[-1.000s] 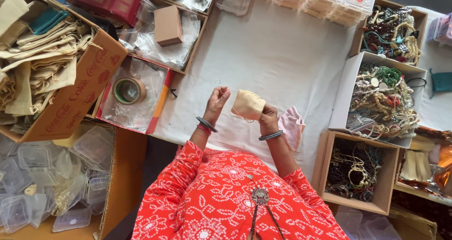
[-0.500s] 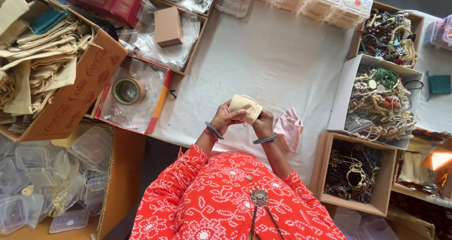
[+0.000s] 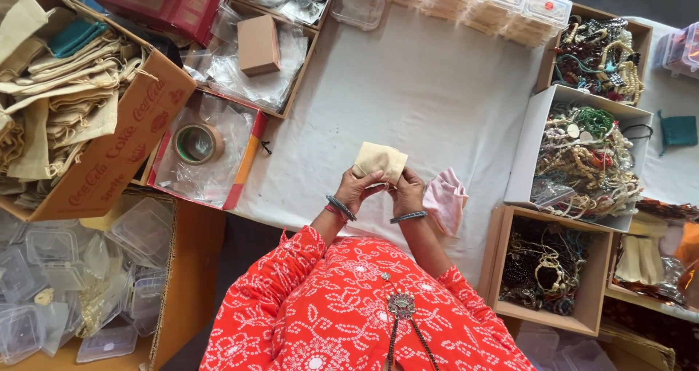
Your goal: The person places a small plastic container on a table, then picks up a pink cloth and wipes a small object. They place the object into a clear plastic bag, then into a small beige pouch, and finally into a small plastic container.
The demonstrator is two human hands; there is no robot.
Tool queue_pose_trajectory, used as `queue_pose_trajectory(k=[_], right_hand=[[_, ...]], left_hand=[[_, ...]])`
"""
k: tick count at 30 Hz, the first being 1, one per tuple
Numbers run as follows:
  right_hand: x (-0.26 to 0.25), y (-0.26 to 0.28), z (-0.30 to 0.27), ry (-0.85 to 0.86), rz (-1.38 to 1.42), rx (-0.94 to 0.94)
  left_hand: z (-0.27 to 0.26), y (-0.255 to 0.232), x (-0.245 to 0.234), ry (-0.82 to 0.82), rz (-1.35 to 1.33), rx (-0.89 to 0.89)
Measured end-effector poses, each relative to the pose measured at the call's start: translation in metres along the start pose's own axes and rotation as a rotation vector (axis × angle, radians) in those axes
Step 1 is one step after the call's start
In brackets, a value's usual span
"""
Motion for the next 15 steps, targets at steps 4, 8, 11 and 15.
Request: queue_pose_trajectory(k=[4,8,11,15], right_hand=[[-0.025,-0.016,-0.003,-0.086,-0.194,-0.046],[-0.033,-0.012,0.005,0.032,-0.321,-0.135],[-0.032,-0.011,0.005,-0.022,-0.109,-0.065],[-0.033,-0.012,0.003,0.022,-0.221,-0.071]], left_hand=[[0.002,0.009,-0.008,-0.062,-0.012,0.033],[0.002,0.020,-0.005,-0.014,-0.013,0.047],[0.003,0.022,0.007,0.016,0.009,0.041],[0.003,0.029,0.012,0.051,-0.028,0.033]])
Point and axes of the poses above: each hand's wrist, its own z-axis towards the middle knuckle, its own x-axis out of the palm, y = z × x, the point moved 7 cm from there along z, towards the middle knuckle, and after that the axes turned 6 degrees about -x, right-handed, at the moved point
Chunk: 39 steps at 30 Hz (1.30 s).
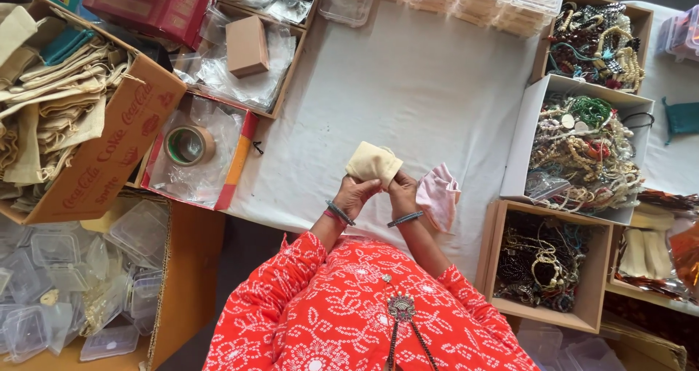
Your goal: The person places a small plastic container on a table, then picks up a pink cloth and wipes a small object. They place the object into a clear plastic bag, then into a small beige pouch, and finally into a small plastic container.
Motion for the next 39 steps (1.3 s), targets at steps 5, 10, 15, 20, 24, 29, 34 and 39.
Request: queue_pose_trajectory(k=[5,10,15,20,24,29,34,39], right_hand=[[-0.021,-0.004,-0.003,0.204,-0.317,-0.142],[-0.023,0.034,-0.024,0.075,-0.032,0.085],[-0.020,0.018,-0.006,0.136,-0.231,-0.061],[-0.029,0.049,0.000,0.127,-0.445,-0.254],[-0.013,0.094,-0.017,0.263,-0.817,-0.337],[-0.005,0.109,-0.031,0.366,-0.861,-0.445],[0.003,0.130,-0.042,0.340,-0.971,-0.466],[-0.025,0.094,-0.031,0.257,-0.984,-0.270]], left_hand=[[-0.003,0.015,-0.009,-0.080,-0.139,-0.011],[0.003,0.030,-0.021,-0.190,-0.241,0.012],[0.007,0.025,0.002,-0.109,-0.070,-0.040],[0.001,-0.024,-0.009,-0.181,0.530,0.257],[-0.008,-0.063,0.020,-0.111,1.021,0.399],[0.002,-0.060,0.051,0.138,1.394,0.569],[0.005,-0.046,0.052,0.062,1.500,0.291],[0.002,-0.040,0.035,0.044,1.129,0.428]])
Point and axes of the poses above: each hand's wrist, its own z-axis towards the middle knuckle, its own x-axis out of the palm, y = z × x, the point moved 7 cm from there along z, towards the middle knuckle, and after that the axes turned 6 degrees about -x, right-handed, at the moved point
